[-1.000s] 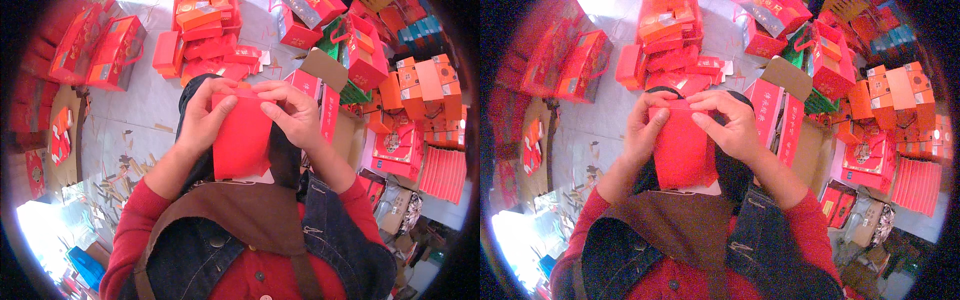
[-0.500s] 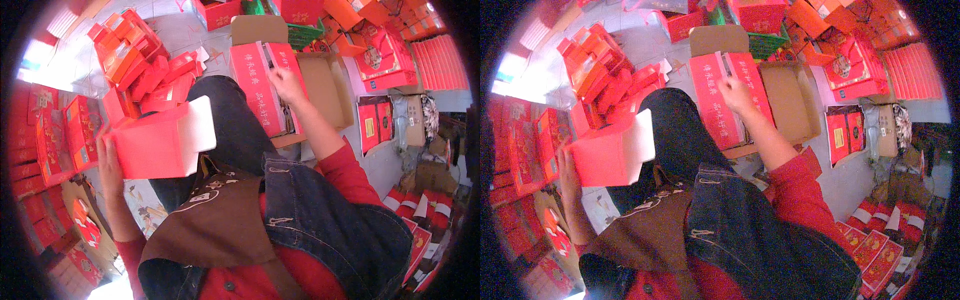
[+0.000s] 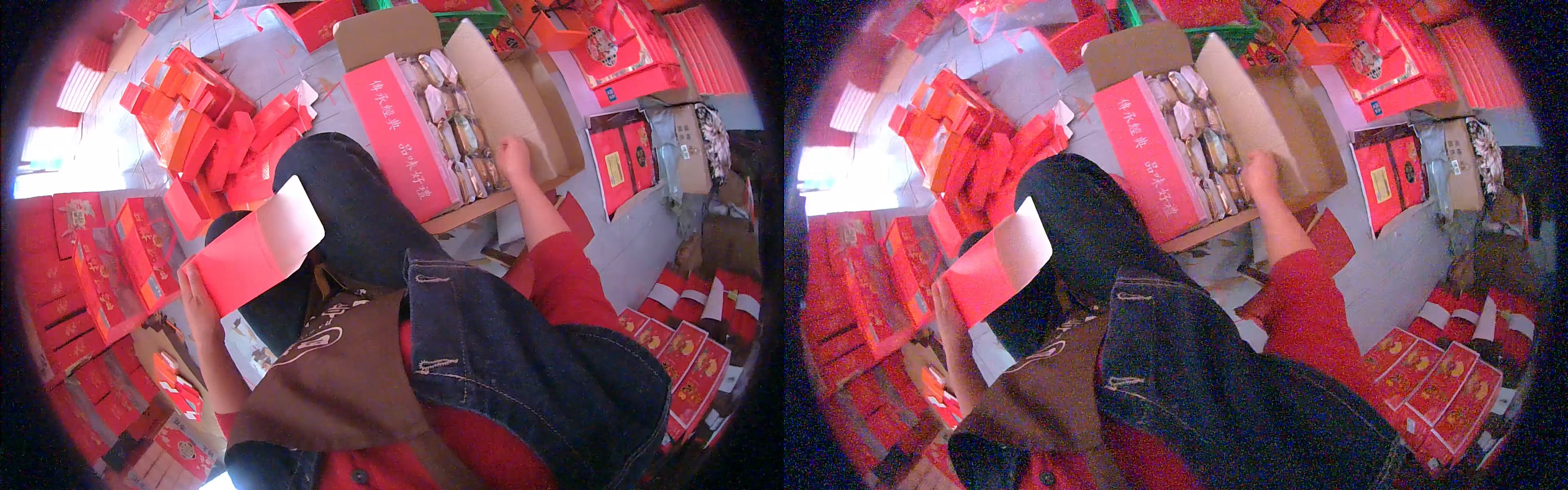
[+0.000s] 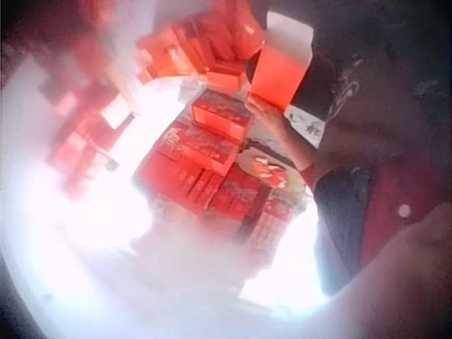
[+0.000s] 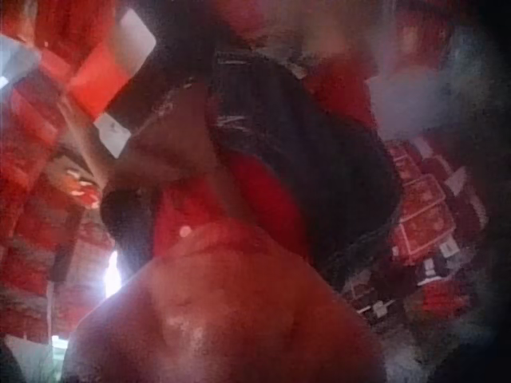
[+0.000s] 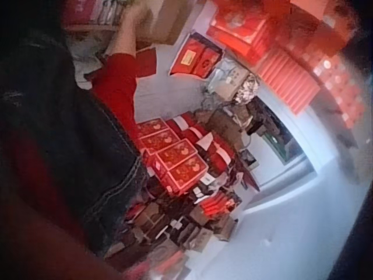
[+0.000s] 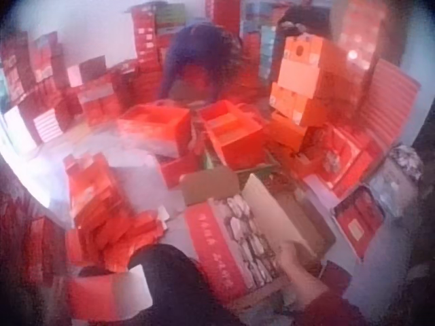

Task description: The person sits on the floor and assembles red and orange cardboard boxes. They fold the flaps, insert white paper inserts, and close the boxes, stacking the finished ones nearby.

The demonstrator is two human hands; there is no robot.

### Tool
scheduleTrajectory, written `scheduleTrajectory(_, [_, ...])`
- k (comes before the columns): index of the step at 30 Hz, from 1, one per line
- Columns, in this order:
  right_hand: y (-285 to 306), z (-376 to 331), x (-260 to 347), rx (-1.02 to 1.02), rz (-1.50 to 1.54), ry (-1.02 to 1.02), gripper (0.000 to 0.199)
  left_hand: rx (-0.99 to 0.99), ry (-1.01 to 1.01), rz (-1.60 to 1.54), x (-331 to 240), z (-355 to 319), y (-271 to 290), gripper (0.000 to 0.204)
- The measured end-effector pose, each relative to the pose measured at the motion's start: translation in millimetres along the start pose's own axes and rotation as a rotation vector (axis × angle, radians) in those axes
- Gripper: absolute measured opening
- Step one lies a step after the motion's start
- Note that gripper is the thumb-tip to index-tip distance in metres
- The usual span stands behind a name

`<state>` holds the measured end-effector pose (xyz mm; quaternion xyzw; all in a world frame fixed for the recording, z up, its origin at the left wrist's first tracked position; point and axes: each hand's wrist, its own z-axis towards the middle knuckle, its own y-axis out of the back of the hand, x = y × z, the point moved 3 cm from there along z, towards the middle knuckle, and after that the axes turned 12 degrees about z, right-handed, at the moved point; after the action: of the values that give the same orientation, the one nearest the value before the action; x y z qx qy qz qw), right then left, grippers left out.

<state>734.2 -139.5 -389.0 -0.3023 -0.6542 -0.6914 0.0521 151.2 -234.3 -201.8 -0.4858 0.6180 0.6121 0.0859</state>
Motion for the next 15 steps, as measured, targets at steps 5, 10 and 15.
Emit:
scheduleTrajectory(5, [-48.4,30.8,24.6,0.394,0.079,0.088,0.023,0.011,-0.113,0.095,-2.6,5.4,-5.3,0.041])
scheduleTrajectory(10, [-81.8,51.1,56.4,0.495,-0.250,0.155,0.027,-0.022,-0.113,0.086,9.1,1.9,2.4,0.044])
scheduleTrajectory(15, [-85.5,57.3,55.8,0.240,-0.288,0.015,0.031,-0.060,-0.083,0.174,5.2,-7.0,7.2,0.045])
